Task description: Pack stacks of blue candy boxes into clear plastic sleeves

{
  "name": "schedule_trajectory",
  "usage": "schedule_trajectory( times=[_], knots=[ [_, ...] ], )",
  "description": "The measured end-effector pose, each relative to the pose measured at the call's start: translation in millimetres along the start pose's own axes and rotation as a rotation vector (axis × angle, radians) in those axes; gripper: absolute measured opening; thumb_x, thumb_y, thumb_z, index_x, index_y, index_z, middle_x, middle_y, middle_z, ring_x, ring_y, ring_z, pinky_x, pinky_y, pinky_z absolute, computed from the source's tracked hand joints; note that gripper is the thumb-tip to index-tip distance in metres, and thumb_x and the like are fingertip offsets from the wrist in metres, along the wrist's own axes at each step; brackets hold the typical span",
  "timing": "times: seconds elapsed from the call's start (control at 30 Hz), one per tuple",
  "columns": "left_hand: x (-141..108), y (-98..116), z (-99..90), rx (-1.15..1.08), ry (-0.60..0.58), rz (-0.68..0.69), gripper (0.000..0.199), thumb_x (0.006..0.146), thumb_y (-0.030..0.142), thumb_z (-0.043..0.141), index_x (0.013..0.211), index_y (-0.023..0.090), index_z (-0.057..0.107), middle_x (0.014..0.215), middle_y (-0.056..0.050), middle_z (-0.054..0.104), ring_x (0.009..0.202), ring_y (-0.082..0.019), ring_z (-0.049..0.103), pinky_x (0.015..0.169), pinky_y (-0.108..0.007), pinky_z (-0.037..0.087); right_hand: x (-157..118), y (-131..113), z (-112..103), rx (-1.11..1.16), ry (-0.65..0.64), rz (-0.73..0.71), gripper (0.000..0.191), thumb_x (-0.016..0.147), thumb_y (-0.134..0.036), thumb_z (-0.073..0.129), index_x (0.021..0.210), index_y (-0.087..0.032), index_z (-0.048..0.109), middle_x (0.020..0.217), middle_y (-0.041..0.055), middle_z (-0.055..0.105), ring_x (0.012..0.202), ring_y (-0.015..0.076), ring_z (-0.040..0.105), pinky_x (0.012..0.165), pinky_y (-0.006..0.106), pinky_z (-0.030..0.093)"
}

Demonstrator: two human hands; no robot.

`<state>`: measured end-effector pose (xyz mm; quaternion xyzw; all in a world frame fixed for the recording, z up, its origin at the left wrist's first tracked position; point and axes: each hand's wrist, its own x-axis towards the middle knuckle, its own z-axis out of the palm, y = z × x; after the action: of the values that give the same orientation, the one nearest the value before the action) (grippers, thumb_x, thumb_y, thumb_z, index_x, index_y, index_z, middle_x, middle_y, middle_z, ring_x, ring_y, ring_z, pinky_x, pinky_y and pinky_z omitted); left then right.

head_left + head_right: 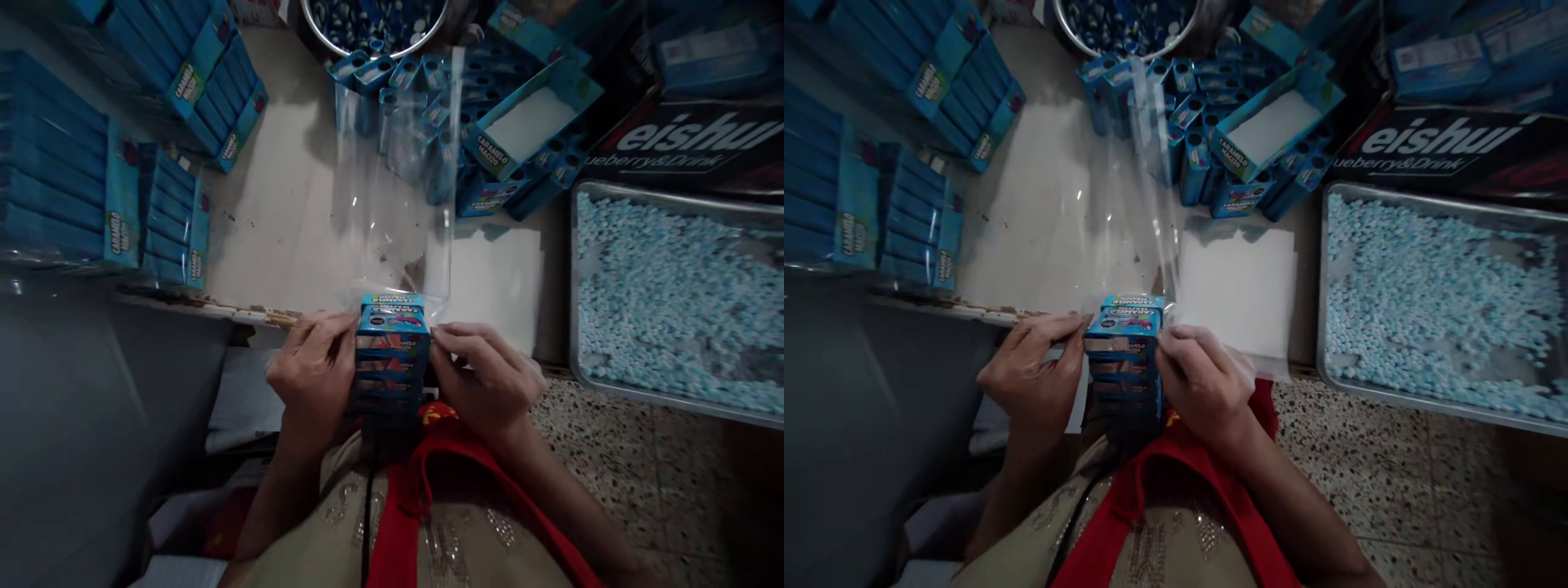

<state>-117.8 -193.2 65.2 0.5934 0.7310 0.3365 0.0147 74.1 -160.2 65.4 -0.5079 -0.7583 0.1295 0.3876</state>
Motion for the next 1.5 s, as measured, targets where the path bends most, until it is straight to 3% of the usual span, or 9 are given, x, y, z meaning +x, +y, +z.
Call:
schedule_trajectory(
  times=[0.13, 0.43, 0.57, 0.7, 0.93, 1.1, 1.2, 1.33, 1.5],
  knots=[
    [-19.2, -14.7, 19.0, -0.071, 0.138, -0.04, 0.01, 0.097, 0.031, 0.072, 0.095, 0.025, 0.08, 0.092, -0.004, 0.078, 0.09, -0.019, 0.073, 0.093, -0.035, 0.059, -11.7, 11.1, 2.4, -0.105, 0.053, -0.163, 0.015, 0.091, -0.014, 0.075, 0.092, -0.029, 0.078, 0.089, -0.0009, 0.083, 0.075, 0.0152, 0.079, 0.069, 0.027, 0.062],
    [-27.1, -21.1, 26.5, -0.023, 0.171, -0.016, 0.012, 0.096, 0.033, 0.074, 0.09, 0.023, 0.073, 0.09, -0.006, 0.075, 0.089, -0.019, 0.071, 0.09, -0.036, 0.059, -15.4, 11.7, 10.2, 0.003, 0.097, -0.038, 0.013, 0.093, -0.016, 0.073, 0.095, -0.029, 0.075, 0.088, -0.0021, 0.083, 0.076, 0.0149, 0.08, 0.068, 0.028, 0.065],
    [-19.7, -14.8, 25.6, -0.006, 0.224, 0.104, 0.002, 0.094, 0.021, 0.076, 0.092, 0.023, 0.076, 0.089, -0.004, 0.078, 0.085, -0.017, 0.073, 0.085, -0.031, 0.06, -13.8, 16.5, 4.0, 0.019, 0.078, -0.13, 0.014, 0.09, -0.015, 0.076, 0.092, -0.028, 0.072, 0.085, -0.0029, 0.081, 0.072, 0.0137, 0.077, 0.068, 0.027, 0.063],
    [-19.4, -17.7, 25.1, -0.075, 0.293, 0.262, 0.022, 0.088, 0.008, 0.08, 0.104, 0.022, 0.078, 0.096, -0.003, 0.081, 0.086, -0.015, 0.075, 0.083, -0.027, 0.059, -18.9, 27.5, -8.1, -0.005, -0.037, -0.352, 0.016, 0.091, -0.014, 0.077, 0.101, -0.025, 0.073, 0.092, -0.0008, 0.082, 0.08, 0.0138, 0.077, 0.072, 0.026, 0.061],
    [-35.8, -40.5, 14.0, -0.036, 0.192, 0.477, 0.031, 0.084, 0.004, 0.08, 0.11, 0.02, 0.075, 0.1, -0.006, 0.08, 0.09, -0.018, 0.078, 0.084, -0.028, 0.06, -31.5, 39.8, 19.1, 0.014, 0.027, -0.223, 0.023, 0.092, -0.009, 0.071, 0.11, -0.023, 0.068, 0.087, 0.0006, 0.079, 0.075, 0.0136, 0.075, 0.071, 0.025, 0.06],
    [-30.2, -57.4, 47.5, -0.111, 0.281, 0.179, 0.014, 0.092, 0.03, 0.072, 0.099, 0.02, 0.066, 0.084, -0.002, 0.072, 0.074, -0.016, 0.071, 0.071, -0.029, 0.059, -27.2, 44.4, 45.9, 0.142, 0.103, -0.049, 0.014, 0.089, -0.01, 0.069, 0.094, -0.023, 0.068, 0.083, 0.0002, 0.077, 0.07, 0.0126, 0.071, 0.065, 0.024, 0.058],
    [-25.0, -63.7, 59.7, -0.084, 0.12, 0.07, 0.013, 0.093, 0.03, 0.064, 0.099, 0.019, 0.067, 0.085, -0.003, 0.071, 0.074, -0.017, 0.069, 0.069, -0.028, 0.054, -28.8, 40.9, 51.5, 0.206, 0.097, 0.112, 0.01, 0.087, -0.012, 0.067, 0.086, -0.022, 0.068, 0.073, -0.0034, 0.074, 0.06, 0.0103, 0.066, 0.057, 0.022, 0.053],
    [-19.4, -70.0, 53.1, 0.048, -0.046, 0.288, 0.017, 0.098, 0.019, 0.056, 0.096, 0.018, 0.072, 0.085, -0.006, 0.074, 0.076, -0.018, 0.069, 0.068, -0.027, 0.047, -31.4, 36.3, 50.3, 0.176, 0.094, 0.179, 0.01, 0.087, -0.012, 0.069, 0.084, -0.021, 0.067, 0.067, -0.0058, 0.071, 0.053, 0.0081, 0.06, 0.053, 0.02, 0.048],
    [-0.8, -73.8, 34.8, 0.161, -0.186, 0.505, 0.025, 0.103, 0.017, 0.05, 0.087, 0.017, 0.069, 0.079, -0.006, 0.071, 0.066, -0.016, 0.064, 0.061, -0.028, 0.037, -26.4, 42.0, 34.7, -0.003, -0.035, -0.068, 0.016, 0.097, -0.012, 0.064, 0.084, -0.021, 0.063, 0.081, 0.0022, 0.076, 0.07, 0.0135, 0.065, 0.065, 0.027, 0.049]
  ],
)
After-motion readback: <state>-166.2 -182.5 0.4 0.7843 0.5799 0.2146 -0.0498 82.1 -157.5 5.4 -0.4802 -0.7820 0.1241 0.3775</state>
